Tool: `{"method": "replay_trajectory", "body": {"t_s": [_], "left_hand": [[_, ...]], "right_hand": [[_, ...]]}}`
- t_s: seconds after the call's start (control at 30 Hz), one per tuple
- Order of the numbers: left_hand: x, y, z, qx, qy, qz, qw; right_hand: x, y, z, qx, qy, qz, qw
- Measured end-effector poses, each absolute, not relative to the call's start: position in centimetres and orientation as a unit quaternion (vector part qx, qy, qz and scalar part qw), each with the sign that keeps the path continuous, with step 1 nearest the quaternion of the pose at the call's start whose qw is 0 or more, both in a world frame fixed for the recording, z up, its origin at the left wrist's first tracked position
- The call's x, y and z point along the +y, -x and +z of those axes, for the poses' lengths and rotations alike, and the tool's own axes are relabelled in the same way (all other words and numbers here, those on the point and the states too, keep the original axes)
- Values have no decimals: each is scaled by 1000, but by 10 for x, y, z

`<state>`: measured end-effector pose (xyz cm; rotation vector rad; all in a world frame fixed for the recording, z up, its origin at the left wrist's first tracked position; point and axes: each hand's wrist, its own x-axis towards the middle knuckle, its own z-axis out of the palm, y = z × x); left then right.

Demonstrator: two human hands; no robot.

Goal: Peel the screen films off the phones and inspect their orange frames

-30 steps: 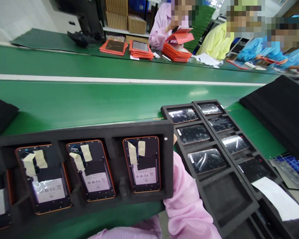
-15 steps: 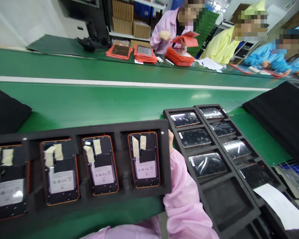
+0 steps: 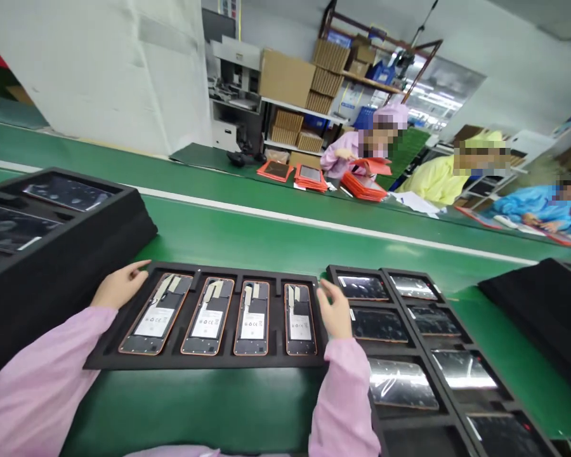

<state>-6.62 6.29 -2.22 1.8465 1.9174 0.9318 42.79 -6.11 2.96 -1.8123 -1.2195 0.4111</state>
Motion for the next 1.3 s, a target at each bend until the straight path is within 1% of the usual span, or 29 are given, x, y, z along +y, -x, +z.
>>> {"method": "replay_trajectory", "body": {"t_s": [0.07,0.17,0.27,0.47,0.63,0.8,1.0,1.07,1.13,1.3], "left_hand": [[55,62,-13,643,-689,306,133],[46,47,-5,565,-789,222,96],[45,26,-8,528,-830,153,90],[47,8,-12,545,-820,155,78],[44,5,-11,555,-811,171,75],[49,11,-4,560,-790,232,91],[46,24,14,576,-707,388,133],[41,25,17,567,-679,434,174],[37,26,18,554,-646,473,228],[39,33,15,517,-522,556,389]], "right_hand": [[-78,-409,23,-502,761,151,382],[-93,-376,6,-497,808,104,299],[-95,-352,-5,-479,844,58,234],[-100,-340,2,-458,876,15,148],[-102,-330,7,-459,882,23,104],[-88,-325,15,-443,893,22,79],[-75,-321,51,-426,900,28,89],[-74,-308,62,-440,891,39,104],[-71,-287,66,-468,875,64,103],[-59,-237,50,-492,865,93,25]]}}
